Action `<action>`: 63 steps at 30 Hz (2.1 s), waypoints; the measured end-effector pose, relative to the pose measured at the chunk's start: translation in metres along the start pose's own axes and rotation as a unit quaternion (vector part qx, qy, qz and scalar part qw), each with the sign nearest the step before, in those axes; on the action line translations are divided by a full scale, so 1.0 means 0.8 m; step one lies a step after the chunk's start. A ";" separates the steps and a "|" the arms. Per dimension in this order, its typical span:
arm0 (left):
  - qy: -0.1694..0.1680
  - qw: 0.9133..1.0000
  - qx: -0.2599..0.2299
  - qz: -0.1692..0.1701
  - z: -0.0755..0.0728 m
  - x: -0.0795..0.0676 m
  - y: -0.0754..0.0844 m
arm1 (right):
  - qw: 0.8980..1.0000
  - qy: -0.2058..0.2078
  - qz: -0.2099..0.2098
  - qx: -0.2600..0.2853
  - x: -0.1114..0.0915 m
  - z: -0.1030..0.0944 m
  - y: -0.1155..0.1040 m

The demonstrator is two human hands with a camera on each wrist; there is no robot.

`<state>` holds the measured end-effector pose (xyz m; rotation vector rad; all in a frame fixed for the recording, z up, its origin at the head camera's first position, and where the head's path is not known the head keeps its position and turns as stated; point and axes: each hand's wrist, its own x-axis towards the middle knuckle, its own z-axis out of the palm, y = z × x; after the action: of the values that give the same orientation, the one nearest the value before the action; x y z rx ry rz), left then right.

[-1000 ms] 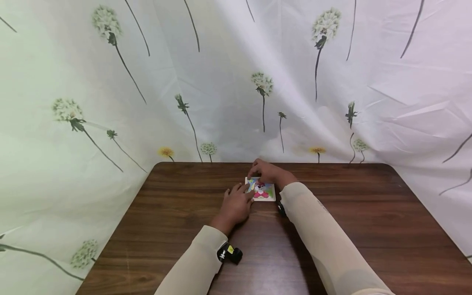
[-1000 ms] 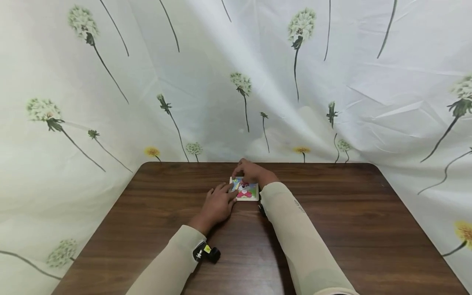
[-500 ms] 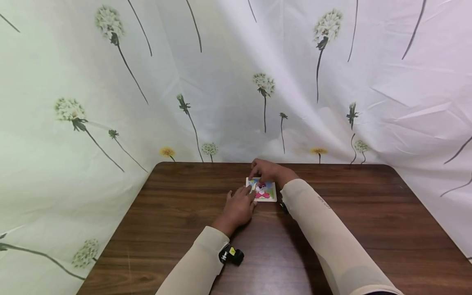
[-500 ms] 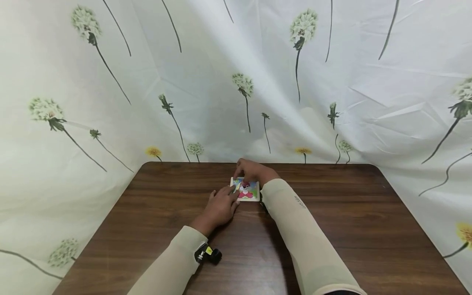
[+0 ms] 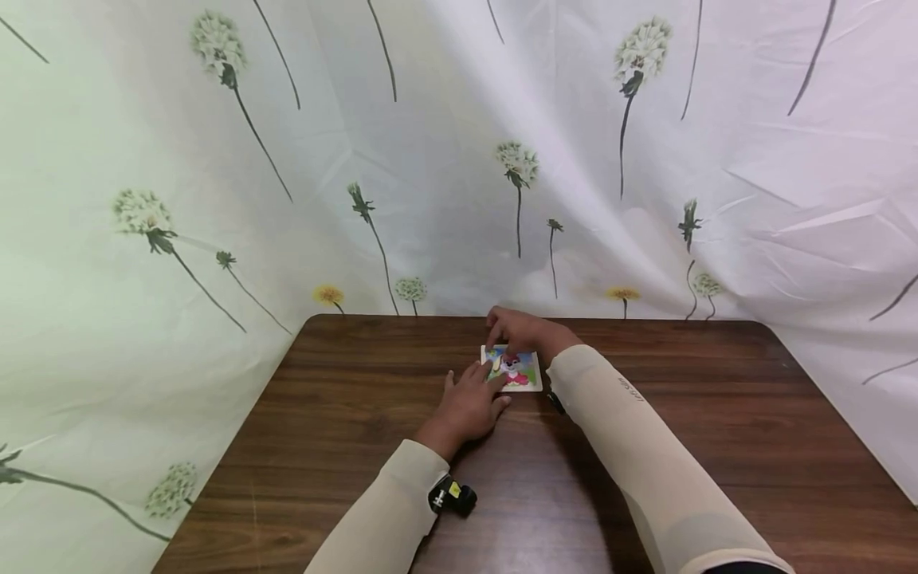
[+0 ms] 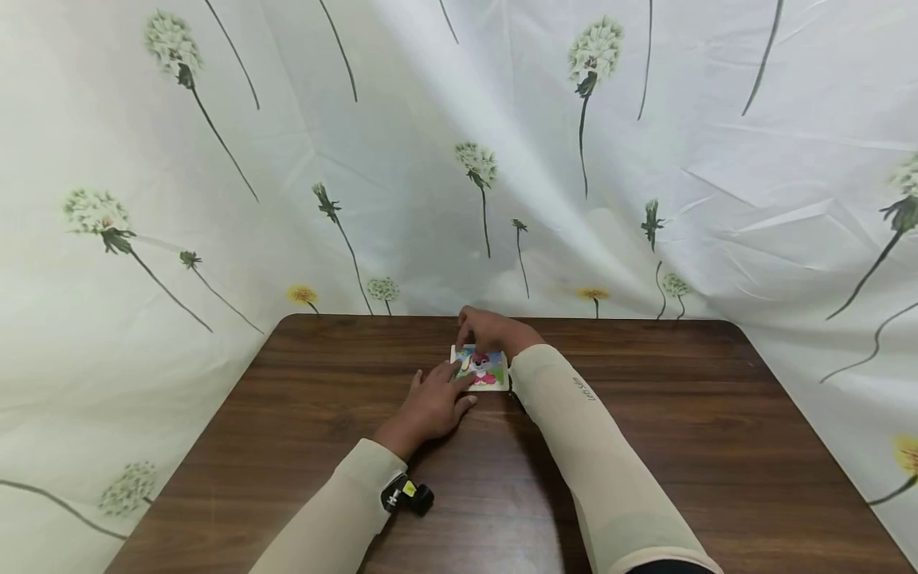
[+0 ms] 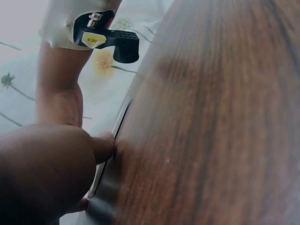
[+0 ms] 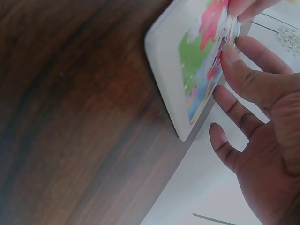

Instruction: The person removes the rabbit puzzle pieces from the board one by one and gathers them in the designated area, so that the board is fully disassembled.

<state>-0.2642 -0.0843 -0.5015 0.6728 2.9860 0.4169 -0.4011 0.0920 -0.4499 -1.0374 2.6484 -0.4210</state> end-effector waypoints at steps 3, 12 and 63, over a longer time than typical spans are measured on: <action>0.002 1.000 0.005 -0.004 -0.001 0.001 0.001 | 1.000 -0.001 0.005 0.007 0.001 -0.002 0.000; 0.006 1.000 0.010 -0.005 -0.003 0.001 0.004 | 1.000 -0.013 0.014 0.021 0.004 -0.007 -0.002; -0.006 1.000 -0.015 -0.006 -0.004 0.001 -0.002 | 0.997 -0.056 0.018 -0.054 0.009 0.003 -0.011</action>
<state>-0.2662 -0.0862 -0.4993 0.6532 2.9652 0.4544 -0.4001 0.0802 -0.4496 -1.0116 2.6100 -0.2069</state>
